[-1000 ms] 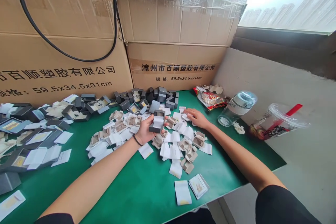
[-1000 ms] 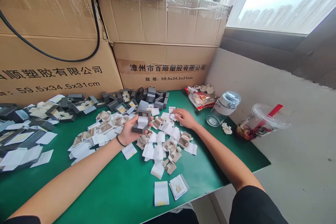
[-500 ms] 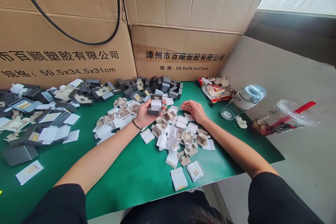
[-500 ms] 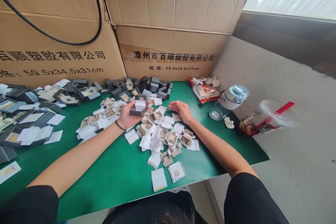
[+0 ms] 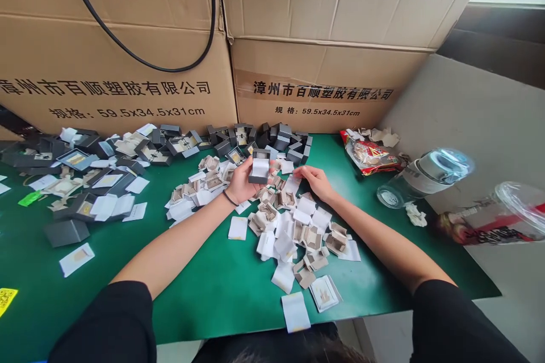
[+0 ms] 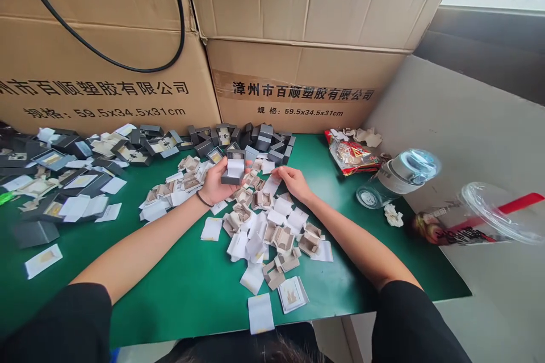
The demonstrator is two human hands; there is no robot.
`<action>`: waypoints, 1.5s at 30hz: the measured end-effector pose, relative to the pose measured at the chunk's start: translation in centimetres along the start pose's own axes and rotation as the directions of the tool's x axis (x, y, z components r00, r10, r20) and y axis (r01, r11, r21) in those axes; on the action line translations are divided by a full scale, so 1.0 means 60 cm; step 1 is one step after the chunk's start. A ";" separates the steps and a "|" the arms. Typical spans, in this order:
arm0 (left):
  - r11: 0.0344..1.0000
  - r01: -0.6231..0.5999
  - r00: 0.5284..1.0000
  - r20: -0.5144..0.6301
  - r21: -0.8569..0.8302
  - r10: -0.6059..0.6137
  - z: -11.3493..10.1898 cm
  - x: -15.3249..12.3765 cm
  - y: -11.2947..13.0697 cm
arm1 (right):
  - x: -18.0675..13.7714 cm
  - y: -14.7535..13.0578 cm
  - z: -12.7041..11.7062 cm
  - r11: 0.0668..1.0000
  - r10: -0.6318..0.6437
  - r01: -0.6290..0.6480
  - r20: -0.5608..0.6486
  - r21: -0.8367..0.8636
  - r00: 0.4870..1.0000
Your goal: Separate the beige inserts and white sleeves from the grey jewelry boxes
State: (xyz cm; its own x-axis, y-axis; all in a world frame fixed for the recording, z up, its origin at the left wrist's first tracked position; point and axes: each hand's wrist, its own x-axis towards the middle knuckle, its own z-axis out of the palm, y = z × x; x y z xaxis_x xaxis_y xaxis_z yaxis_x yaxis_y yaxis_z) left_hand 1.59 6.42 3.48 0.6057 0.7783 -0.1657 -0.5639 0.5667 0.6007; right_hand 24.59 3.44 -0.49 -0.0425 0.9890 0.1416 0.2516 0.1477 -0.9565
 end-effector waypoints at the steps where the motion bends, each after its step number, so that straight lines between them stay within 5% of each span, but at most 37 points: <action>1: 1.000 -0.004 1.000 -0.009 0.006 0.004 -0.001 0.001 -0.001 | 0.005 0.001 0.002 0.993 -0.027 0.028 0.003 -0.114 1.000; 4: 0.999 -0.016 1.000 -0.023 0.029 0.017 -0.006 0.007 -0.006 | 0.000 -0.005 0.017 0.938 -0.103 0.139 0.128 -0.318 0.986; 7: 0.997 -0.062 0.998 -0.027 0.055 0.063 -0.012 0.014 -0.004 | -0.020 -0.014 0.031 0.935 -0.153 0.227 0.268 -0.272 0.951; 11: 0.983 -0.173 0.982 -0.061 0.066 0.177 -0.014 0.020 0.013 | -0.023 -0.013 0.032 0.976 -0.106 0.138 0.189 -0.168 0.976; 14: 0.981 -0.186 0.977 -0.093 0.062 0.191 -0.013 0.022 0.017 | -0.002 -0.009 0.032 0.970 -0.157 0.184 0.168 -0.158 0.973; 19: 0.991 -0.102 0.989 -0.095 0.087 0.111 -0.012 0.025 0.001 | 0.014 -0.020 0.039 0.914 -0.259 0.362 0.421 -0.185 0.869; 23: 0.987 -0.112 0.987 -0.106 0.116 0.124 -0.009 0.032 -0.004 | 0.002 -0.034 0.042 0.965 -0.162 0.236 0.451 -0.112 0.878; 27: 0.983 -0.108 0.985 -0.117 0.148 0.126 -0.004 0.035 -0.010 | -0.013 -0.034 0.050 0.988 -0.098 0.032 0.454 0.153 0.886; 30: 0.979 -0.048 0.996 -0.069 0.198 0.063 -0.008 0.033 -0.022 | -0.020 -0.026 0.055 0.921 -0.063 -0.072 0.329 0.383 0.942; 34: 0.975 -0.038 0.998 -0.040 0.218 0.048 -0.019 0.033 -0.033 | -0.022 -0.017 0.052 0.884 -0.025 -0.061 0.177 0.463 0.984; 37: 0.976 -0.051 0.997 -0.041 0.213 0.061 -0.019 0.031 -0.035 | -0.022 -0.016 0.049 0.919 -0.020 -0.027 0.117 0.392 0.993; 40: 0.976 -0.031 0.998 -0.051 0.215 0.043 -0.016 0.030 -0.037 | -0.025 -0.022 0.048 0.988 -0.116 0.117 -0.009 0.105 0.993; 42: 0.974 -0.020 0.998 -0.045 0.226 0.031 -0.018 0.030 -0.040 | -0.029 -0.028 0.048 0.956 -0.267 0.254 -0.076 -0.148 0.961; 45: 0.965 0.005 1.000 -0.012 0.261 -0.002 -0.023 0.032 -0.044 | -0.035 -0.031 0.048 0.836 -0.440 0.404 -0.012 -0.370 0.898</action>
State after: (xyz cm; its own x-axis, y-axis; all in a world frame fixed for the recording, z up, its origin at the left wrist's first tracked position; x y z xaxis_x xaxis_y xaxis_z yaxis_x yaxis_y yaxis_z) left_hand 3.46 6.78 0.50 0.6001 0.7803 -0.1761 -0.3948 0.4803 0.7832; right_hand 21.43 1.09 0.29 -0.1373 0.8234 0.5507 0.5511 0.5254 -0.6483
